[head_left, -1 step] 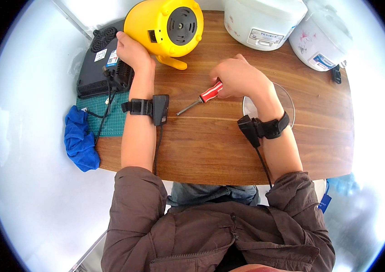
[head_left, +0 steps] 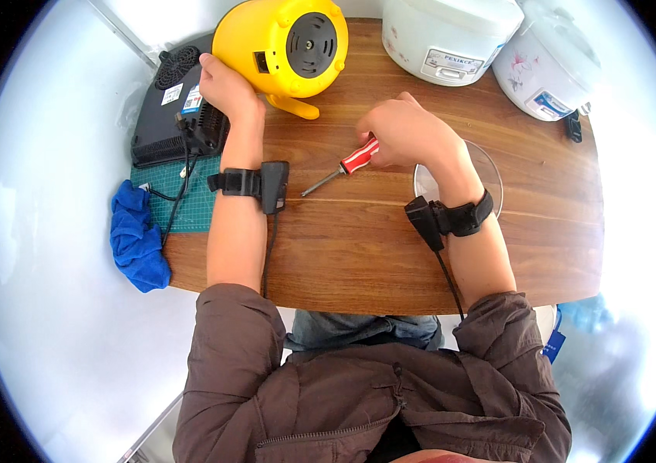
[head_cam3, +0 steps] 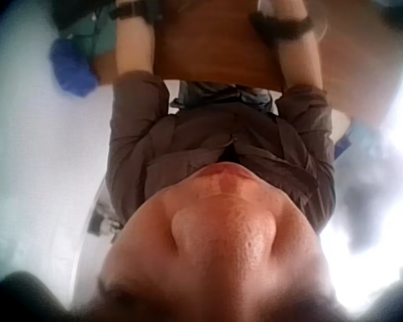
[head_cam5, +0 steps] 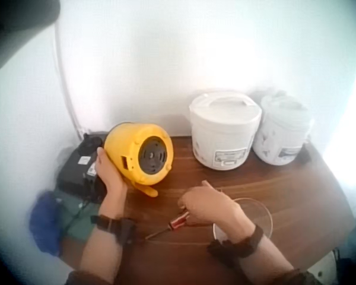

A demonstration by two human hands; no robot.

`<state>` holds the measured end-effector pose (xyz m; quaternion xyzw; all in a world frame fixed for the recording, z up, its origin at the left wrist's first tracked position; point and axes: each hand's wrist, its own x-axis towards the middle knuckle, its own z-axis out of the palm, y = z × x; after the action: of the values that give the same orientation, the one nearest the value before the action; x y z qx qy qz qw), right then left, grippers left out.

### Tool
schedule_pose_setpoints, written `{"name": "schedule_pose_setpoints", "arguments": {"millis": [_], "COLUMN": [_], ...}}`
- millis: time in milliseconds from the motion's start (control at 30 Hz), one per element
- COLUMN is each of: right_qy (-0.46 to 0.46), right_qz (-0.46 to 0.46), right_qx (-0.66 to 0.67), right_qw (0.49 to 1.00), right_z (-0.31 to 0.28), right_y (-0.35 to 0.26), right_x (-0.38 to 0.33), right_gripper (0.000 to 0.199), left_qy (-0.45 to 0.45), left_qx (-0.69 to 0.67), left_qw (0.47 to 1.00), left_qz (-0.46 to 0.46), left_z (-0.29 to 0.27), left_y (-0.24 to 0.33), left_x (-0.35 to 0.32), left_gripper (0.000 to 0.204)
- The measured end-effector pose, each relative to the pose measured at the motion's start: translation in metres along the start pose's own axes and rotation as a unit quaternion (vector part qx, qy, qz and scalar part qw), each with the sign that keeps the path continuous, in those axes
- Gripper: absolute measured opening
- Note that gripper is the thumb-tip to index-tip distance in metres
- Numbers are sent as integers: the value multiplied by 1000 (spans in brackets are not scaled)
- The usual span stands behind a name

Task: The person uses a screwdriver to remove screws from the bottom of a yellow electric kettle. They then detach the base cover, exposing the internal wiring and components.

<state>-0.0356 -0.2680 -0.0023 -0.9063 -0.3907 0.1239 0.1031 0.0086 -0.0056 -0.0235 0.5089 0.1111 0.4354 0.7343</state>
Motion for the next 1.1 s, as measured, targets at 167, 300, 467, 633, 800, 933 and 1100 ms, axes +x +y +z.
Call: {"name": "schedule_pose_setpoints", "arguments": {"millis": [167,300,467,633,800,933,1100], "right_qy": [79,191,338,373,342,338,330], "right_qz": [-18,-42,138,147,137,132,133], "right_qx": [76,175,179,145,106,92,90], "right_qw": [994,965,914,904,923,927,930], "right_z": [-32,-68,-90,-85,-73,-69,-71], "right_y": [-3,10,1,-4,0,3,2], "right_x": [-17,-50,-66,-55,-41,-38,-38], "right_gripper": [23,26,29,31,33,37,37], "left_qy": [-13,-12,-23,-35,-36,-38,-48], "left_qx": [35,-3,0,44,58,34,45], "left_qw": [999,999,999,996,994,996,994], "left_qz": [37,39,45,70,87,72,87], "left_z": [-7,-11,-7,0,-1,1,-2], "left_y": [-7,-9,-11,-9,-9,-9,-13], "left_x": [6,7,1,-3,-4,-5,-1], "left_gripper": [46,46,44,46,47,47,48]}}
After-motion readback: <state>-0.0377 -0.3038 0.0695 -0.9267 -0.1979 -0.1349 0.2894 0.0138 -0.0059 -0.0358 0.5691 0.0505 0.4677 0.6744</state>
